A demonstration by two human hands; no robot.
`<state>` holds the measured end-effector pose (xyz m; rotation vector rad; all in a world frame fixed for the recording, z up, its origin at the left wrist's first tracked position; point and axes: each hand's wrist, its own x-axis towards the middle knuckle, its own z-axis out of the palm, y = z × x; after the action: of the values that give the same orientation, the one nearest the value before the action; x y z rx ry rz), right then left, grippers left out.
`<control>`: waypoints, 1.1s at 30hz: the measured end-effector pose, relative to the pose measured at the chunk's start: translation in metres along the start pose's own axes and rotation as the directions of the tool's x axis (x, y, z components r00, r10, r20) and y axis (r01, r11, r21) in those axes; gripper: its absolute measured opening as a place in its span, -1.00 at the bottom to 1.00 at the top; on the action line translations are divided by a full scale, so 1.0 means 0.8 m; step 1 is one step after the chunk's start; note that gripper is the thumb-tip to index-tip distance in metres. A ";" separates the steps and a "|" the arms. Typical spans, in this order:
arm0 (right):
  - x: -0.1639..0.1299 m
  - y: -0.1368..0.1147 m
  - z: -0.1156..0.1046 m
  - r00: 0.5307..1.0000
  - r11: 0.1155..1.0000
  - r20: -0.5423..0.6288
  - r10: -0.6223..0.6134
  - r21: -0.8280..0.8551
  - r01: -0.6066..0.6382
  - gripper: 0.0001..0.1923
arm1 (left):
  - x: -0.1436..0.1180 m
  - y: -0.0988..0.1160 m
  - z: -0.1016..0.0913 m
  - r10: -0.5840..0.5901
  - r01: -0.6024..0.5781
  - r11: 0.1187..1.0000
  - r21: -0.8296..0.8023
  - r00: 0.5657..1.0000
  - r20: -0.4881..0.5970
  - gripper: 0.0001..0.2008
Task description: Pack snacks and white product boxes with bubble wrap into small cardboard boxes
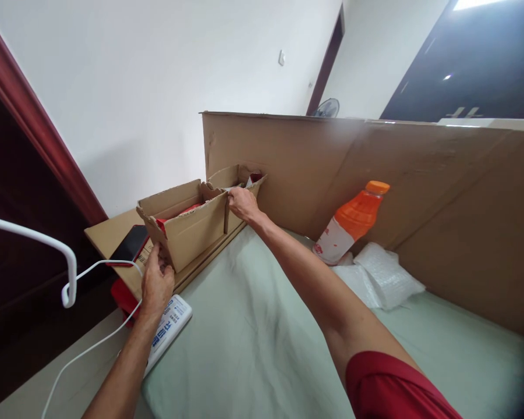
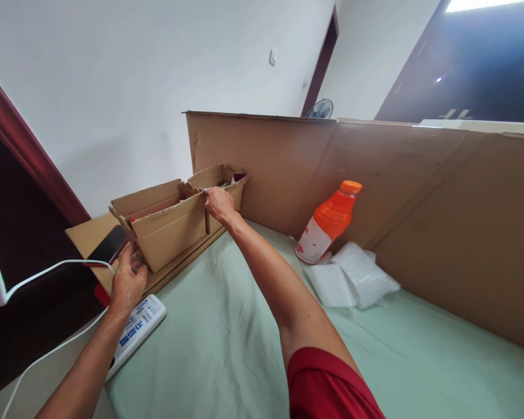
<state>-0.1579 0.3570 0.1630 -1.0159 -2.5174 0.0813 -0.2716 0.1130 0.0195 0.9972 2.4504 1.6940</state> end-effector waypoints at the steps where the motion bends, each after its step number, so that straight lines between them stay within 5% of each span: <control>1: -0.001 0.000 -0.001 1.000 1.000 -0.006 -0.016 0.012 0.016 -0.72 | 0.001 0.000 0.000 0.015 -0.015 1.000 -0.006 1.000 -0.012 -0.26; 5: -0.021 0.003 -0.005 0.993 0.996 -0.100 -0.054 0.059 0.060 -0.60 | 0.011 0.011 -0.003 0.105 -0.107 0.994 -0.019 0.990 -0.091 -0.08; 10: -0.037 0.012 -0.009 0.985 0.990 -0.158 -0.063 0.115 0.081 -0.43 | 0.049 0.026 -0.007 0.236 -0.237 0.972 -0.010 0.971 -0.047 0.30; 15: -0.025 0.024 -0.004 0.991 0.984 -0.088 -0.100 0.141 0.112 -0.35 | 0.075 0.019 -0.010 0.315 -0.318 0.946 -0.054 0.947 -0.063 0.29; 24: -0.027 0.027 -0.004 0.987 0.974 -0.104 -0.126 0.176 0.143 -0.35 | 0.040 0.033 -0.004 0.309 -0.310 0.951 0.001 0.949 -0.064 0.25; 29: -0.091 0.029 -0.028 0.976 0.947 -0.189 -0.110 0.277 0.161 -0.52 | 0.032 0.038 0.004 0.248 -0.248 0.969 0.007 0.967 -0.056 0.15; 33: -0.192 0.012 -0.070 0.965 0.802 -0.169 -0.199 0.539 0.260 -0.84 | -0.006 0.041 0.013 0.180 -0.181 0.984 0.007 0.979 -0.098 0.01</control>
<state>-0.0304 0.2543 0.1564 -0.4568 -2.2804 0.6366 -0.2481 0.1260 0.0409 1.1982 2.4848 1.8393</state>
